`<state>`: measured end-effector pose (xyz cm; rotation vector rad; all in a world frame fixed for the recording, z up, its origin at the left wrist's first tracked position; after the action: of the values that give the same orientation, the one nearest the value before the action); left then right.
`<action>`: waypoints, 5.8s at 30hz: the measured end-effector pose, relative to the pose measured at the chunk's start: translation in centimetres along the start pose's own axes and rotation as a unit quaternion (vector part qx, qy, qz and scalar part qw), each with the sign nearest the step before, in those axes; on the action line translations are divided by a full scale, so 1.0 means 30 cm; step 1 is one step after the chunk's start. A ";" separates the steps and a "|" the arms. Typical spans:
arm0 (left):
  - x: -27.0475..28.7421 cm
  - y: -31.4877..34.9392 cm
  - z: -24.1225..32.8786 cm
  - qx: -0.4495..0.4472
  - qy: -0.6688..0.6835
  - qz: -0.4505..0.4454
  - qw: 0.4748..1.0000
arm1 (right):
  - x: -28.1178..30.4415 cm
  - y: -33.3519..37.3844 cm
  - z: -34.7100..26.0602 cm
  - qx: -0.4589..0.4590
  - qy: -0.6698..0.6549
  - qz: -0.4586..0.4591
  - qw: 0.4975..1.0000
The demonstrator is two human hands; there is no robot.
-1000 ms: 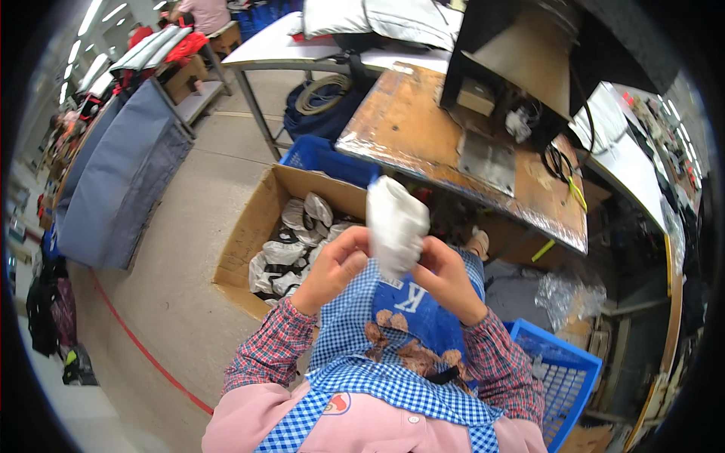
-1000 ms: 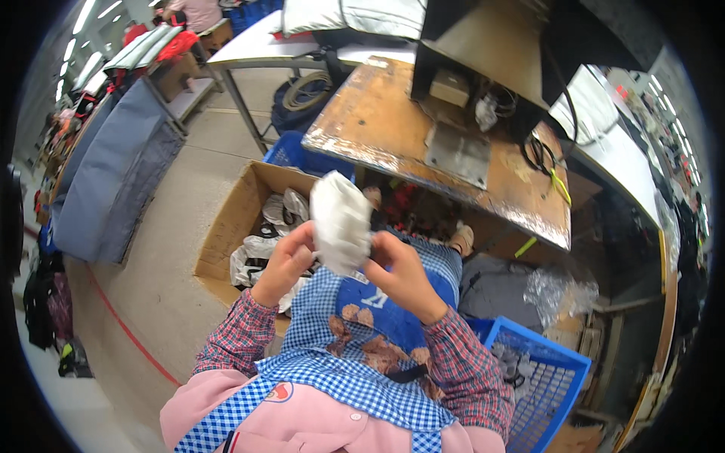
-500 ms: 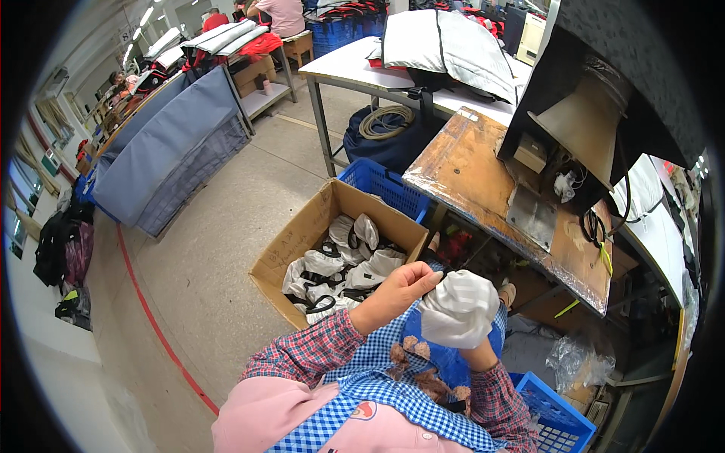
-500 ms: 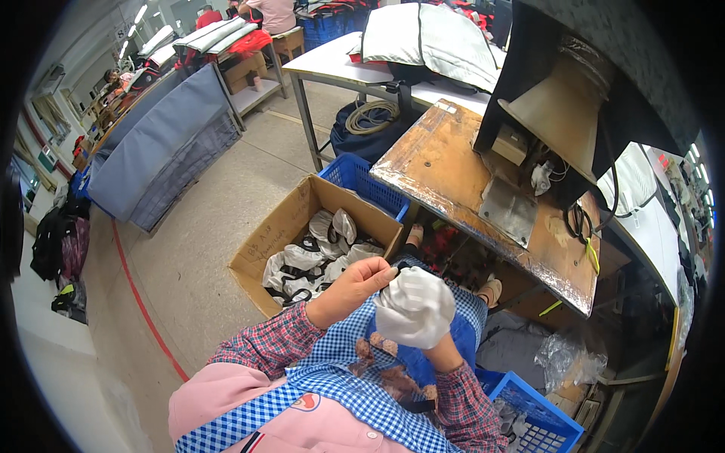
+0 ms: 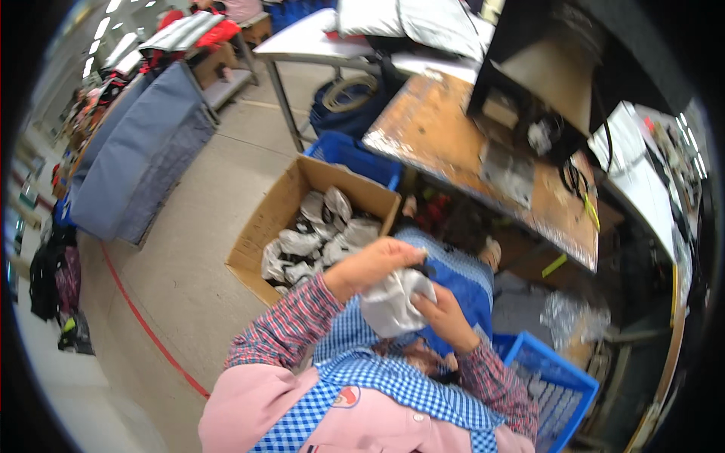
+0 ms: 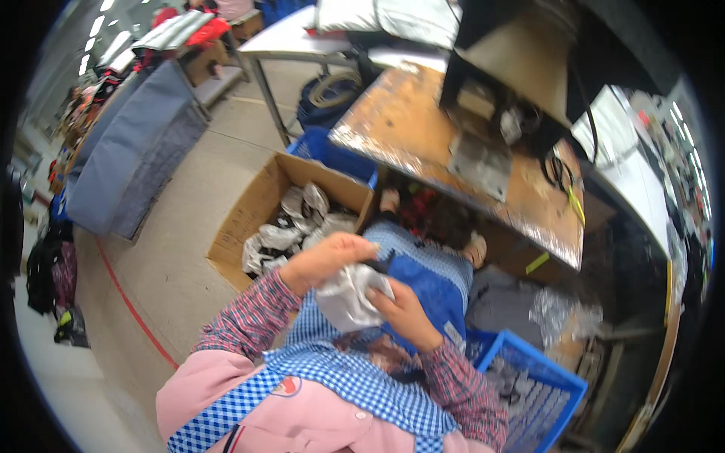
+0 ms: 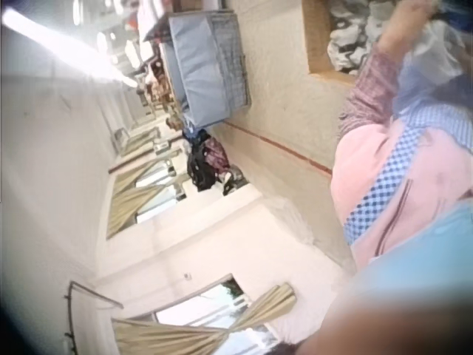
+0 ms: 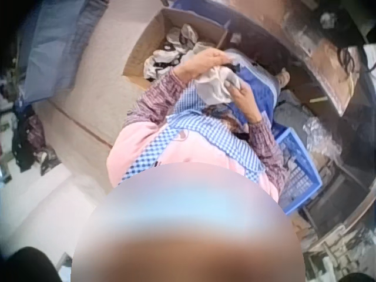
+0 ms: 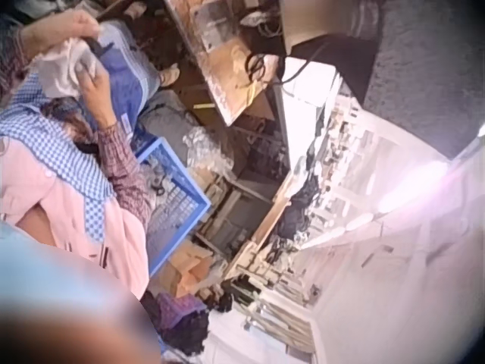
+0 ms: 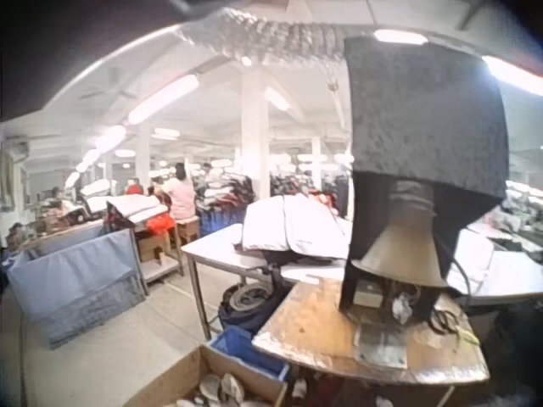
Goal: Assembling white fabric components using a bench-top machine in an industrial workshop.
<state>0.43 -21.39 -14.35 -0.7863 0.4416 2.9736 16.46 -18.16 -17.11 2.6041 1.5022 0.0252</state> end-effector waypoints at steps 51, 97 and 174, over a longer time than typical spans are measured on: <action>-0.153 -0.173 0.179 0.004 -0.486 -0.137 0.863 | 0.220 0.018 -0.371 0.298 0.510 0.103 0.800; -0.178 -0.244 0.199 0.091 -0.411 -0.171 0.891 | 0.269 0.046 -0.382 0.341 0.542 0.157 0.752; -0.220 -0.838 0.560 -0.013 -0.273 -0.108 0.956 | 0.749 -0.261 -0.469 0.196 0.191 0.357 0.893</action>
<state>0.76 7.68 -3.77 0.0109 0.2617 2.8178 19.87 6.61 -5.35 3.4987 0.5500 0.3588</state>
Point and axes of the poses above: each hand's wrist, its own y-axis away from the middle knuckle, its own x-axis out of the back of the hand, z = x × y, the point moved 4 cm from there along -y, towards the middle knuckle, and after that the axes turned 4 degrees about y, right-handed, at the moved point
